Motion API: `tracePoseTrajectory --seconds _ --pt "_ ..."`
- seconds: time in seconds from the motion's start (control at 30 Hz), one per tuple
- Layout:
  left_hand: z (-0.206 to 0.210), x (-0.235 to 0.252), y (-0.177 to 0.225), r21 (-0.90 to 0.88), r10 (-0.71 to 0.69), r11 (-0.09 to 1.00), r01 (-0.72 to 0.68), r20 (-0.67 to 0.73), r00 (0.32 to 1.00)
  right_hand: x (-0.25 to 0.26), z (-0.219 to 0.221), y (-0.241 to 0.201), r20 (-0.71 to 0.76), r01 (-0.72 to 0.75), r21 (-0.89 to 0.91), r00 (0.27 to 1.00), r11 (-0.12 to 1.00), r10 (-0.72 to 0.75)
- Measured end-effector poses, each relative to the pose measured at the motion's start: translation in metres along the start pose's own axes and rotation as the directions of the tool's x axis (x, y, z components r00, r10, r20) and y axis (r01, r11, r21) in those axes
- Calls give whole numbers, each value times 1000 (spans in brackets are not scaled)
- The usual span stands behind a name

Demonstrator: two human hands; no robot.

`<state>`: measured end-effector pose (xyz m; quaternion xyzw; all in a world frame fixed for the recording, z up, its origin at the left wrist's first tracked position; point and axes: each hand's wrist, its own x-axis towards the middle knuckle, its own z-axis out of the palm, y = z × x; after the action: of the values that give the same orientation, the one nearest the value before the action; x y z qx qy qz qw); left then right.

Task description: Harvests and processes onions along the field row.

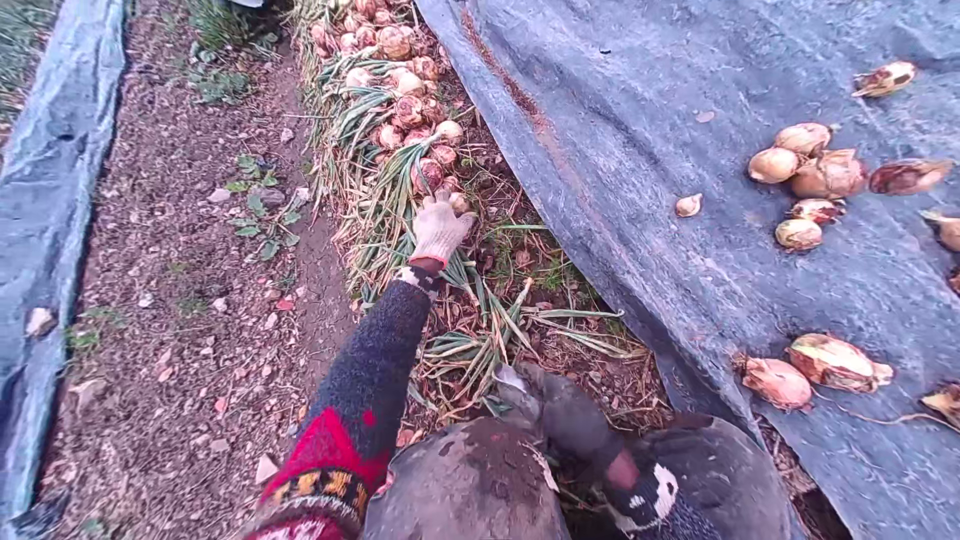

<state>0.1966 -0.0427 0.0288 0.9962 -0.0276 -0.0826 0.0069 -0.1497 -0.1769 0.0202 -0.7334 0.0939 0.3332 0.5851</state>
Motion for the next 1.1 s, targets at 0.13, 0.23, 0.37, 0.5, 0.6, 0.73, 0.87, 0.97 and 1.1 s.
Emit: tracePoseTrajectory --seconds 0.13,0.23,0.37,0.5,0.6,0.73,0.87,0.97,1.1 --pt "36 45 7 138 -106 984 111 -44 993 11 -16 4 -279 -122 54 951 991 132" --pt "46 41 6 102 -3 995 14 -112 994 19 -21 7 -419 -35 209 900 977 122" --pt "50 -17 -12 -285 275 916 -284 -69 959 21 -31 6 -557 91 373 818 923 144" --pt "35 -101 -23 -696 450 641 -323 0 893 21 -33 4 -628 207 381 773 901 88" --pt "11 -165 -17 -843 584 498 -203 153 797 16 -24 3 -635 363 374 771 853 -50" --pt "-24 -231 -4 -836 644 548 -19 407 648 4 -10 -5 -656 536 388 732 750 -184" --pt "-29 -255 -11 -795 631 589 -147 339 698 -8 -1 -4 -668 596 401 710 696 -223" --pt "-16 -268 -16 -706 652 570 -420 78 754 -11 4 -5 -665 565 427 725 706 -178" --pt "8 -253 -24 -788 278 615 -43 165 946 -40 5 -19 -607 650 564 744 509 -278"
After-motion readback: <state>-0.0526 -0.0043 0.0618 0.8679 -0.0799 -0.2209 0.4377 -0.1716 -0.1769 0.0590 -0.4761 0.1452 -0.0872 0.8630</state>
